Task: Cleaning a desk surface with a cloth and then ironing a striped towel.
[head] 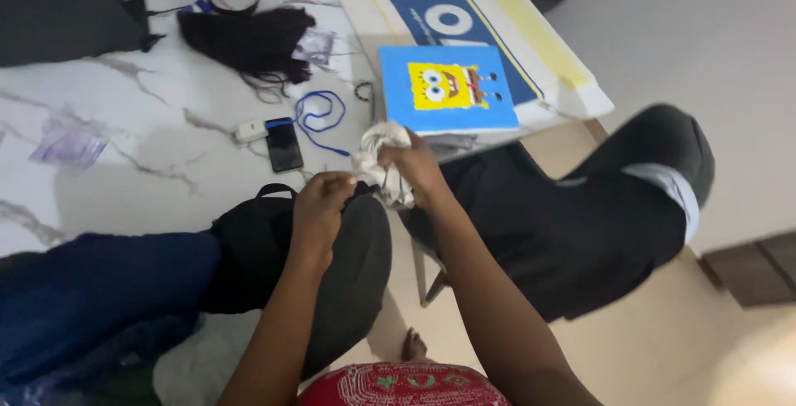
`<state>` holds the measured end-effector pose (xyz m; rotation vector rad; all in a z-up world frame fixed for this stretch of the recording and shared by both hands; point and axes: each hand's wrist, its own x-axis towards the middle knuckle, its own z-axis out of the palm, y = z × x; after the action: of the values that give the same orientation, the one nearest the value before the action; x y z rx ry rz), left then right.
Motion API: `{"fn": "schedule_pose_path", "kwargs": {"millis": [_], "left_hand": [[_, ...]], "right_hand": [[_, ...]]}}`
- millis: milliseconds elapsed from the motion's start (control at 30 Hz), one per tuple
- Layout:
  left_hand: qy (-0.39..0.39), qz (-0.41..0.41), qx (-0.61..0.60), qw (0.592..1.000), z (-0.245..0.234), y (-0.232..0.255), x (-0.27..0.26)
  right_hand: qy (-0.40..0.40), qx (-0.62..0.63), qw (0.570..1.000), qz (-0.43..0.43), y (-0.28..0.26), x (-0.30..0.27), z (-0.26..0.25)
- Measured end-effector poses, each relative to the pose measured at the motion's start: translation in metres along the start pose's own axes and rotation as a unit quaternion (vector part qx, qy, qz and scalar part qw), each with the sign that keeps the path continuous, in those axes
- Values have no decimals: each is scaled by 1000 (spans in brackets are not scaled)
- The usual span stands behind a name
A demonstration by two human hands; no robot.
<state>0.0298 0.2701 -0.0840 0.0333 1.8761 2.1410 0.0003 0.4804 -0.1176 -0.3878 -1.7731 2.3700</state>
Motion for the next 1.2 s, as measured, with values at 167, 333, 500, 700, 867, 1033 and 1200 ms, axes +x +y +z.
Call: {"fn": "schedule_pose_path", "kwargs": {"millis": [167, 333, 500, 700, 867, 1033, 1200], "left_hand": [[102, 40, 77, 991, 4, -13, 0], [197, 56, 124, 971, -5, -25, -24], [326, 100, 274, 899, -19, -26, -62], [389, 97, 305, 864, -10, -27, -98], [404, 162, 434, 789, 0, -24, -130], [434, 227, 484, 725, 7, -25, -150], [446, 285, 464, 710, -2, -34, -152]], "right_hand": [[-74, -95, 993, -1, -7, -2, 13], [-145, -57, 987, 30, -3, 0, 31], [-198, -219, 953, -63, 8, -2, 47], [-172, -304, 926, -140, 18, -6, 50], [-250, -95, 963, -17, 33, -3, 28], [-224, 89, 967, 84, 37, -10, 24], [-140, 89, 979, 116, 31, -17, 39]]}}
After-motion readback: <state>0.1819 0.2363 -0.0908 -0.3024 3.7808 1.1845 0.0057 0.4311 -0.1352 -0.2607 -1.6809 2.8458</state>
